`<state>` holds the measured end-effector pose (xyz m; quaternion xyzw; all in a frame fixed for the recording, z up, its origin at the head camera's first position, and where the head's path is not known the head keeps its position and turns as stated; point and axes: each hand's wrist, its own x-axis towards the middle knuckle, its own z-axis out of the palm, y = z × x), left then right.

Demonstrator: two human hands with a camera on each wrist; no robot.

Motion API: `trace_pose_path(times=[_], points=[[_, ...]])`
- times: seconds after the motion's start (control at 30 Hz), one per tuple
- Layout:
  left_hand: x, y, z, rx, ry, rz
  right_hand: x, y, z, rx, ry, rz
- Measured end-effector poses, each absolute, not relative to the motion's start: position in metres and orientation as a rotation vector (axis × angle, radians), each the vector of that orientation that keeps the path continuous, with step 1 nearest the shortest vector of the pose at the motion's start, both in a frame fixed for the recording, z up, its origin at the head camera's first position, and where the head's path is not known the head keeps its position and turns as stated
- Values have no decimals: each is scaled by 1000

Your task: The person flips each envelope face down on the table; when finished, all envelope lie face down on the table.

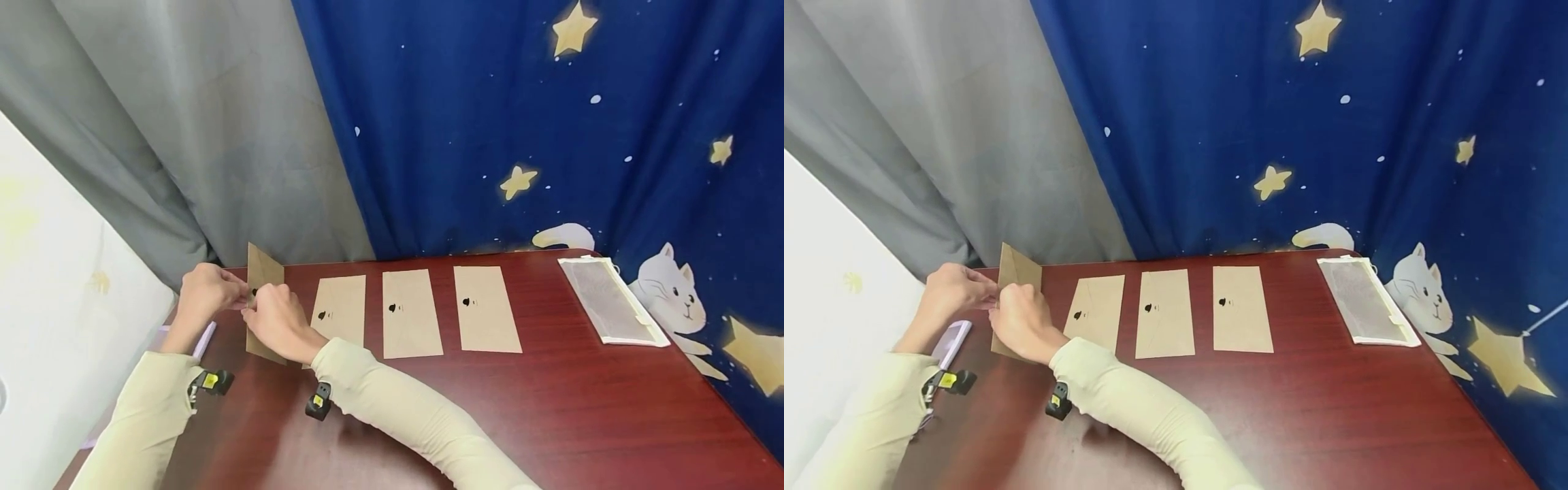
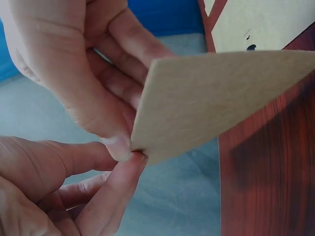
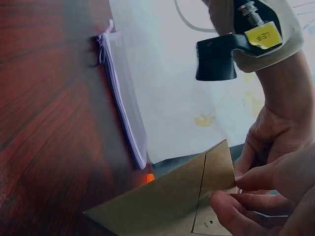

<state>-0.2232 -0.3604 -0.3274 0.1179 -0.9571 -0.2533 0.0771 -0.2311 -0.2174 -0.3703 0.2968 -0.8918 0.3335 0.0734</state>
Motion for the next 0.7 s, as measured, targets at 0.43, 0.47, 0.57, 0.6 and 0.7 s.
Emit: trace_pose_path(times=[0.43, 0.47, 0.57, 0.6, 0.7], points=[[-216, -347, -321, 319, -2792, -815, -226, -212, -367, 868, -2603, 789], [-216, -346, -320, 323, -2787, -814, -225, -211, -368, 868, -2592, 768], [-214, -344, -321, 341, -2769, -834, -225, -209, -368, 847, -2574, 719], [-214, -345, -323, 358, -2763, -842, -226, -208, -367, 838, -2573, 717], [-216, -351, -331, 437, -2754, -927, -229, -203, -363, 798, -2568, 758]])
